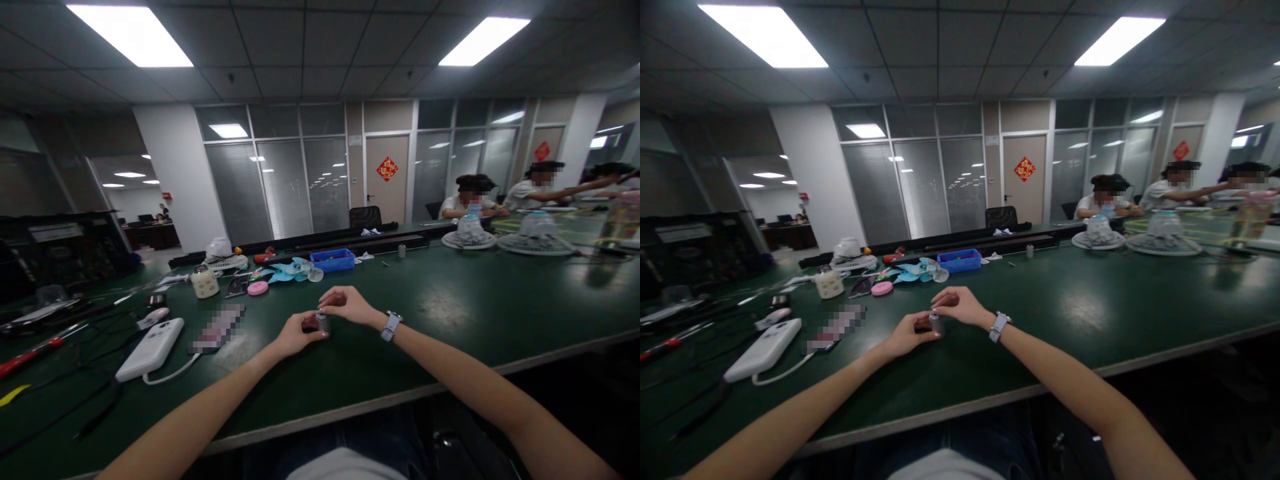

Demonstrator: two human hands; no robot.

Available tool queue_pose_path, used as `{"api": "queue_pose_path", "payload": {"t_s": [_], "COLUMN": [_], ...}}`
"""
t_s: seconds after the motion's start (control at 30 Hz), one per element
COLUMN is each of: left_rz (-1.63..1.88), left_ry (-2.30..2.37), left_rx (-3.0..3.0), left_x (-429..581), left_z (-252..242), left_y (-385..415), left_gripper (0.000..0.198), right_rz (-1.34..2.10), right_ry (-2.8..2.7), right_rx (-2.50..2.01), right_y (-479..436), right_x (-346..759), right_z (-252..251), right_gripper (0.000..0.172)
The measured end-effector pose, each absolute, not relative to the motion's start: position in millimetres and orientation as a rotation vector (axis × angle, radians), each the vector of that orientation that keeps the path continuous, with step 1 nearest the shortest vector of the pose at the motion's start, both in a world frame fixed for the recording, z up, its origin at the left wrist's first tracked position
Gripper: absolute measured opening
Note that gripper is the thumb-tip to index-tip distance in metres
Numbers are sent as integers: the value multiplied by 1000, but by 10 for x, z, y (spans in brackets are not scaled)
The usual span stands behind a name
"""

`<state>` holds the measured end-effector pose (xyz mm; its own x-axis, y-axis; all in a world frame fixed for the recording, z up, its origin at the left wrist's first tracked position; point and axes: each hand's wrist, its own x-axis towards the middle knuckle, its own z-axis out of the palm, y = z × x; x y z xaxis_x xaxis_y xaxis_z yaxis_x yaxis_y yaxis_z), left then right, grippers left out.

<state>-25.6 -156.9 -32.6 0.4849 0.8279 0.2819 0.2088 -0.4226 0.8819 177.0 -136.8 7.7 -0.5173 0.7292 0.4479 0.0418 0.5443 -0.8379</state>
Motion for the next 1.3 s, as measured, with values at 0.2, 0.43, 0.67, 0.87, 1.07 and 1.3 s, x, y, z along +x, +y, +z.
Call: {"api": "queue_pose_path", "payload": {"t_s": [0.2,0.43,0.67,0.87,1.07,1.3], "left_rz": [944,949,953,948,942,950], "left_ry": [843,853,873,880,874,866], "left_rx": [1921,1913,1927,1952,1940,1947], "left_x": [-280,-266,-277,-288,-281,-282], "left_z": [-357,-370,-387,-389,-378,-381], "left_y": [-1548,-1543,-1529,-1534,-1545,-1541], "left_gripper": [48,49,45,46,46,46], "right_rz": [1029,1077,908,828,881,814], "right_ry": [-2106,-2069,-2059,-2038,-1967,-2000], "right_rx": [-613,-598,-627,-644,-668,-699], "right_y": [-1340,-1267,-1407,-1449,-1480,-1535], "right_x": [1665,1731,1768,1734,1712,1688], "right_z": [214,175,148,136,133,141], "right_gripper": [37,39,33,26,28,25]}}
